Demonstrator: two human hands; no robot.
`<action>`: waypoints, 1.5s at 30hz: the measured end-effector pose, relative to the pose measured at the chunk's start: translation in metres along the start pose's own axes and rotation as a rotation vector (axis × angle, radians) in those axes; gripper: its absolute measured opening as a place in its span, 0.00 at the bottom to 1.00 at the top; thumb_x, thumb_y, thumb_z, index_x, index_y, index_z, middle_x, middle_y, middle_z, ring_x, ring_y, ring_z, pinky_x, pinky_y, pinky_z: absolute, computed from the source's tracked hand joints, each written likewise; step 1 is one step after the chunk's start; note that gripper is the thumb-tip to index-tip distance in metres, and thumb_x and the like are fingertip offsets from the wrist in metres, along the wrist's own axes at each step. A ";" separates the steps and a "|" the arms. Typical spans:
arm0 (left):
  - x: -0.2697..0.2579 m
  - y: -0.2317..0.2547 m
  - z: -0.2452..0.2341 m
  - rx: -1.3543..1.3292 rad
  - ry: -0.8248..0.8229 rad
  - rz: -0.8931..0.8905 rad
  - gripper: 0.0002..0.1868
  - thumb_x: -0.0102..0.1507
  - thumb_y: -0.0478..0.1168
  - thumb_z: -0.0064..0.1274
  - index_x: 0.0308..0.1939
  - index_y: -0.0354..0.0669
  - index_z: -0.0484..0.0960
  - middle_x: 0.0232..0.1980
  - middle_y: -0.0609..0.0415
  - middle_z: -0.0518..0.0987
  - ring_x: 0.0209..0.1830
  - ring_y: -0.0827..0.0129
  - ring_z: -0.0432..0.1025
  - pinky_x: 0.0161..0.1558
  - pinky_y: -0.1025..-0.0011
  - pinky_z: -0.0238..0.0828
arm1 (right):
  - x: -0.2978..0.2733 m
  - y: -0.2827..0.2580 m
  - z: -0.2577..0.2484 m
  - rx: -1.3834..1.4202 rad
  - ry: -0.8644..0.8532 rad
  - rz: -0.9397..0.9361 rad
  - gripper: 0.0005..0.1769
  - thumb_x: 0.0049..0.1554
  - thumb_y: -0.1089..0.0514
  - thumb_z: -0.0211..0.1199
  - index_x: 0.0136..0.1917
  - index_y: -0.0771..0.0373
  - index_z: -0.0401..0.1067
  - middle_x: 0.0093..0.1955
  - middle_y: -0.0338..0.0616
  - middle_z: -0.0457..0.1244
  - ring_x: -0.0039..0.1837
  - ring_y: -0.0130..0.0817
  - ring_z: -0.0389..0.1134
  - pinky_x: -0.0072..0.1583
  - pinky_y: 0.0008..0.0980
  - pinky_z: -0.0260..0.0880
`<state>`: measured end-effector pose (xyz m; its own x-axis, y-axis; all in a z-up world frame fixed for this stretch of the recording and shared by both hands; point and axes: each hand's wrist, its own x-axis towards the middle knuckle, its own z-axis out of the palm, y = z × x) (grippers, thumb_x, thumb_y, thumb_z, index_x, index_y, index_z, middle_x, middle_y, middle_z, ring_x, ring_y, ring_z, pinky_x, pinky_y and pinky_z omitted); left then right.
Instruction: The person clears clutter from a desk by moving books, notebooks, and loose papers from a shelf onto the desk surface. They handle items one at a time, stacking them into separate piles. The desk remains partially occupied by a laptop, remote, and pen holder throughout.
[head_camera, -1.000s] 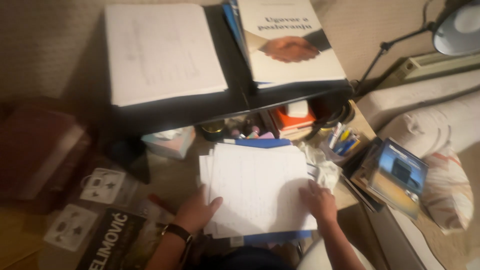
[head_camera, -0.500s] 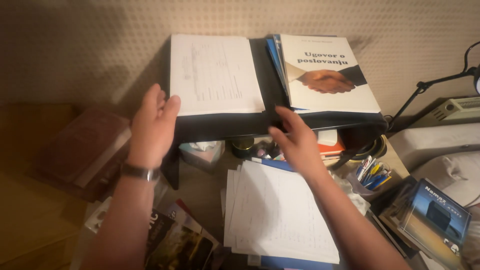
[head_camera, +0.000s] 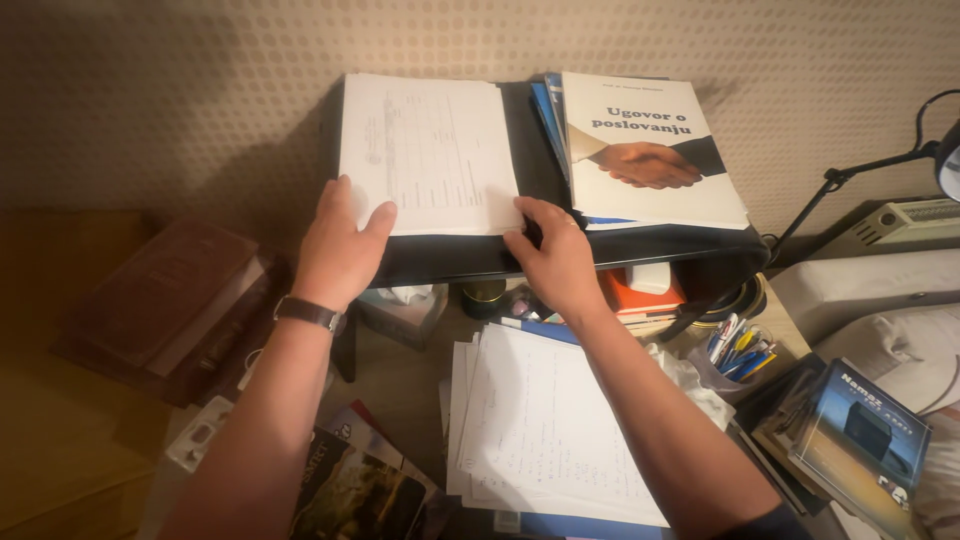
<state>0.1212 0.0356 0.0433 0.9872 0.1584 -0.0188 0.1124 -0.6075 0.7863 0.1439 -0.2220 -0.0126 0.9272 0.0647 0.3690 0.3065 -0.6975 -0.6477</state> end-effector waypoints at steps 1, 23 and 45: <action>-0.004 0.004 0.000 -0.020 0.025 0.019 0.43 0.69 0.59 0.44 0.79 0.36 0.53 0.82 0.38 0.52 0.80 0.46 0.50 0.75 0.48 0.49 | -0.003 -0.001 -0.001 0.006 0.022 -0.021 0.26 0.59 0.56 0.65 0.69 0.63 0.71 0.67 0.54 0.65 0.74 0.53 0.62 0.72 0.47 0.61; -0.018 -0.004 0.002 -0.262 0.167 0.003 0.32 0.67 0.46 0.53 0.71 0.33 0.68 0.76 0.35 0.60 0.76 0.41 0.58 0.66 0.43 0.62 | -0.022 -0.011 -0.004 0.103 0.113 0.043 0.16 0.57 0.55 0.67 0.59 0.55 0.78 0.55 0.49 0.71 0.64 0.50 0.70 0.67 0.46 0.68; -0.096 -0.028 -0.030 -0.689 0.293 -0.027 0.25 0.69 0.33 0.41 0.70 0.23 0.65 0.65 0.20 0.61 0.43 0.28 0.77 0.49 0.44 0.78 | -0.062 -0.029 -0.038 0.672 0.094 0.247 0.25 0.58 0.63 0.65 0.69 0.60 0.70 0.65 0.55 0.66 0.70 0.47 0.66 0.69 0.48 0.66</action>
<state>0.0202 0.0609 0.0423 0.9037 0.4256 0.0463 -0.0556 0.0094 0.9984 0.0695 -0.2329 0.0090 0.9733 -0.1208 0.1952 0.1848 -0.0919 -0.9785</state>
